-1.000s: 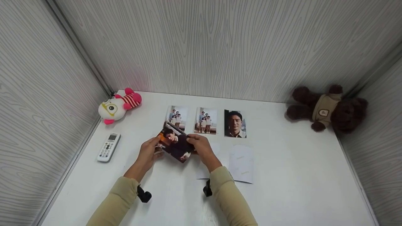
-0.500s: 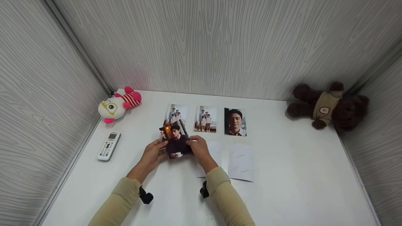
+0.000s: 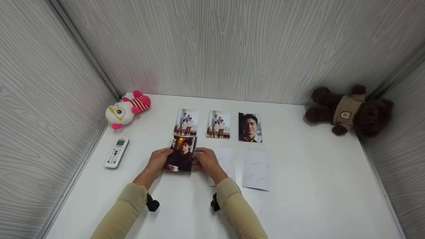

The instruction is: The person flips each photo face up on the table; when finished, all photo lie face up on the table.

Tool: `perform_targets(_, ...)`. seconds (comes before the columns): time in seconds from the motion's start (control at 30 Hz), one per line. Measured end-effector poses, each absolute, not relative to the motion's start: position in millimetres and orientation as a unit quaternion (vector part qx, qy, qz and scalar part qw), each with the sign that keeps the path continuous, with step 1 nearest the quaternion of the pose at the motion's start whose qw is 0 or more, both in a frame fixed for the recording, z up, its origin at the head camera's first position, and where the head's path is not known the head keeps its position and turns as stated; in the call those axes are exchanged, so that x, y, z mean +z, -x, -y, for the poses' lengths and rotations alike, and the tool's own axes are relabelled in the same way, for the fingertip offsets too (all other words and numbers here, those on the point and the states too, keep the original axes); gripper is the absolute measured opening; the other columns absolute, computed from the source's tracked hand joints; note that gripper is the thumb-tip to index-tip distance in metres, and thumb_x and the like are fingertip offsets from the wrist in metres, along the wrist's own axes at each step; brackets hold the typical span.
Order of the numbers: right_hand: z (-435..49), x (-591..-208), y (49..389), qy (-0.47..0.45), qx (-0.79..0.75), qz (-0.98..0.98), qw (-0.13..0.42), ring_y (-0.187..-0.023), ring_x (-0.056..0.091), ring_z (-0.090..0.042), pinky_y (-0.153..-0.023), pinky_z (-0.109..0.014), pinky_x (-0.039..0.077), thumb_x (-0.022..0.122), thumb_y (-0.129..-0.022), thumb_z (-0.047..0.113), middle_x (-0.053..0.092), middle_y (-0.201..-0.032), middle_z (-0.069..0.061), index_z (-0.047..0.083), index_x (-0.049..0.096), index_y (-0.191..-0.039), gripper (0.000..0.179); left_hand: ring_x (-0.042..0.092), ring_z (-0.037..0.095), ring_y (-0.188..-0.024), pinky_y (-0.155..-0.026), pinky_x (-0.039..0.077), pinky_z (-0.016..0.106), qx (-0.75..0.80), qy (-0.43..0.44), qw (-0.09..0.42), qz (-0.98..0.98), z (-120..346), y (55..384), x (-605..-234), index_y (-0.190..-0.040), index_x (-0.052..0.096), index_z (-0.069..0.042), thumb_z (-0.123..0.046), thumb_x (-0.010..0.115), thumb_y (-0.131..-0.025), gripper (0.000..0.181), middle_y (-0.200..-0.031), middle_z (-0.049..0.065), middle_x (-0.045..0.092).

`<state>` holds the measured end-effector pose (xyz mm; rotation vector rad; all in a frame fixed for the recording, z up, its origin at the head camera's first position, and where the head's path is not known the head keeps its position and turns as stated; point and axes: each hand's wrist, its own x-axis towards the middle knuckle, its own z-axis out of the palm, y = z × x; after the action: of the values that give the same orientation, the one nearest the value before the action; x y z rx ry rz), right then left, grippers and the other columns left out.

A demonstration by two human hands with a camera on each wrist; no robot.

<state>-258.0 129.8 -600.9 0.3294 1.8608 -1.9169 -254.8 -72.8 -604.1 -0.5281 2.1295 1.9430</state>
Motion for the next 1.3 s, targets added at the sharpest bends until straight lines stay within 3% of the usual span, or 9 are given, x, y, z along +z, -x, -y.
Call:
perform_targets(0.03, -129, -602, 257, -0.117, -0.696, -0.671, 0.226, -0.067, 0.065, -0.011, -0.060, -0.027, 0.058, 0.054, -0.100, 0.007, 0.070, -0.089, -0.005, -0.002, 0.056, -0.139, 0.039, 0.054, 0.034, -0.134, -0.115, 0.043, 0.043, 0.654, 0.177, 0.104, -0.728, 73, 254, -605, -0.136, 0.061, 0.003, -0.017, 0.055, -0.102, 0.040, -0.141, 0.021, 0.060)
perform_targets(0.23, -124, -607, 253, -0.108, -0.698, -0.668, 0.234, -0.068, 0.067, -0.011, -0.065, -0.029, 0.062, 0.054, -0.102, 0.007, 0.073, -0.101, -0.012, -0.005, 0.049, -0.145, 0.046, 0.058, 0.033, -0.130, -0.111, 0.046, 0.043, 0.585, 0.179, 0.083, -0.787, 80, 251, -608, -0.127, 0.069, 0.001, -0.018, 0.060, -0.098, 0.036, -0.134, 0.018, 0.066)
perform_targets(0.37, -124, -607, 253, -0.117, -0.700, -0.662, 0.242, -0.070, 0.069, -0.013, -0.067, -0.030, 0.062, 0.055, -0.102, 0.010, 0.071, -0.109, -0.016, -0.004, 0.050, -0.146, 0.046, 0.068, 0.026, -0.096, -0.085, 0.055, 0.035, 0.546, 0.186, 0.065, -0.814, 87, 251, -602, -0.113, 0.078, -0.005, -0.021, 0.062, -0.094, 0.030, -0.106, 0.009, 0.076)
perform_targets(0.47, -125, -608, 253, -0.126, -0.706, -0.651, 0.248, -0.071, 0.069, -0.015, -0.069, -0.031, 0.063, 0.055, -0.103, 0.011, 0.070, -0.107, -0.015, -0.003, 0.051, -0.145, 0.045, 0.056, 0.017, -0.066, -0.062, 0.047, 0.027, 0.544, 0.188, 0.067, -0.815, 91, 252, -598, -0.101, 0.080, -0.005, -0.021, 0.061, -0.093, 0.026, -0.076, 0.000, 0.066)
perform_targets(0.6, -126, -606, 254, -0.125, -0.709, -0.649, 0.246, -0.070, 0.070, -0.014, -0.070, -0.031, 0.063, 0.054, -0.102, 0.009, 0.070, -0.097, -0.014, -0.005, 0.055, -0.140, 0.040, 0.049, 0.011, -0.059, -0.055, 0.041, 0.023, 0.532, 0.183, 0.069, -0.824, 92, 253, -596, -0.092, 0.079, -0.004, -0.022, 0.061, -0.094, 0.025, -0.062, -0.006, 0.053)
perform_targets(0.8, -130, -600, 254, -0.124, -0.691, -0.675, 0.228, -0.074, 0.068, -0.015, -0.069, -0.030, 0.062, 0.052, -0.102, 0.010, 0.069, -0.094, -0.012, -0.005, 0.062, -0.128, 0.032, 0.056, 0.014, -0.068, -0.058, 0.049, 0.025, 0.531, 0.170, 0.069, -0.827, 90, 252, -593, -0.081, 0.074, -0.005, -0.021, 0.060, -0.094, 0.025, -0.062, -0.003, 0.055)
perform_targets(0.9, -133, -597, 255, -0.119, -0.685, -0.684, 0.222, -0.076, 0.068, -0.016, -0.070, -0.031, 0.062, 0.052, -0.103, 0.010, 0.070, -0.096, -0.014, -0.006, 0.065, -0.122, 0.029, 0.059, 0.014, -0.067, -0.057, 0.058, 0.028, 0.552, 0.180, 0.074, -0.811, 90, 252, -592, -0.087, 0.076, -0.003, -0.019, 0.059, -0.093, 0.023, -0.066, 0.001, 0.059)
perform_targets(1.03, -137, -593, 253, -0.120, -0.668, -0.701, 0.220, -0.077, 0.069, -0.016, -0.071, -0.033, 0.062, 0.054, -0.103, 0.014, 0.071, -0.100, -0.014, -0.007, 0.066, -0.121, 0.030, 0.063, 0.015, -0.066, -0.057, 0.060, 0.027, 0.538, 0.186, 0.065, -0.819, 93, 253, -592, -0.097, 0.077, -0.002, -0.018, 0.056, -0.094, 0.027, -0.075, 0.007, 0.065)
perform_targets(1.3, -160, -578, 258, -0.120, -0.633, -0.743, 0.181, -0.085, 0.073, -0.020, -0.079, -0.036, 0.062, 0.051, -0.105, 0.019, 0.072, -0.111, -0.019, -0.005, 0.064, -0.128, 0.036, 0.070, 0.027, -0.102, -0.090, 0.055, 0.042, 0.471, 0.126, -0.023, -0.873, 80, 256, -587, -0.120, 0.074, -0.004, -0.020, 0.059, -0.100, 0.030, -0.112, 0.015, 0.074)
